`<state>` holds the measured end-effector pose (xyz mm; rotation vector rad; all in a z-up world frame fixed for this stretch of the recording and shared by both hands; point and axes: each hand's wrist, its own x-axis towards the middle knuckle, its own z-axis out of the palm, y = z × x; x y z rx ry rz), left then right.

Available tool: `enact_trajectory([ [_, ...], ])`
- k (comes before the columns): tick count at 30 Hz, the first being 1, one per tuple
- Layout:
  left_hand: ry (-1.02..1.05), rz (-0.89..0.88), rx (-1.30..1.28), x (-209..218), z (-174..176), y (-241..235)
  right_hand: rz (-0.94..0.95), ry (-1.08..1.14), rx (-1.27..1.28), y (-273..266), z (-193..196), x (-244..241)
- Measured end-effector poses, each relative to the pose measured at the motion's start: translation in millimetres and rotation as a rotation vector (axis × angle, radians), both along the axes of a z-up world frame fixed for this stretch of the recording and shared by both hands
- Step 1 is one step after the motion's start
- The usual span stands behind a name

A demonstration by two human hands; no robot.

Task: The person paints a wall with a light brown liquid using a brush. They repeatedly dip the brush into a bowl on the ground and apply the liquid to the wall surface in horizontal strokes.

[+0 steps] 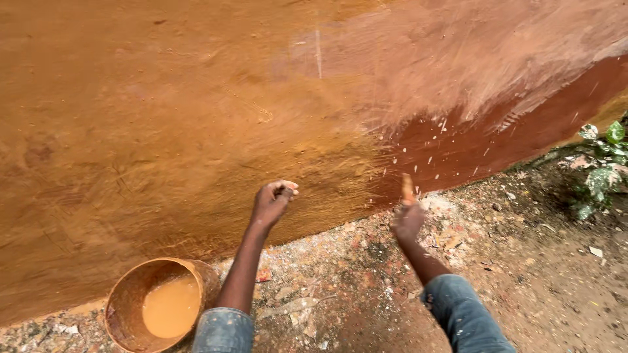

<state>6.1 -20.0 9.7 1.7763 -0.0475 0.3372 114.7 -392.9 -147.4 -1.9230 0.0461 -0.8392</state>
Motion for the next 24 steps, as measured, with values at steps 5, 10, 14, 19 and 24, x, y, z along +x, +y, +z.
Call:
enact_trajectory([
  [5, 0.079, 0.145, 0.059, -19.0, 18.0, 16.2, 0.414, 0.293, 0.188, 118.1, -14.1, -12.6],
  [10, -0.165, 0.157, -0.02, -37.9, 30.9, 56.6, 0.235, 0.391, -0.104, 212.0, 3.3, -50.3],
  [14, -0.148, 0.242, -0.021, -72.5, 28.4, 103.5, 0.446, 0.492, 0.384, 250.9, 20.9, -90.9],
  [19, -0.2, 0.372, -0.118, -95.1, 33.0, 179.3, 0.579, 0.321, 0.233, 295.3, 60.8, -139.1],
  [24, -0.326, 0.506, -0.154, -137.0, 13.0, 258.6, 0.923, 0.126, 0.053, 333.4, 131.0, -206.9],
])
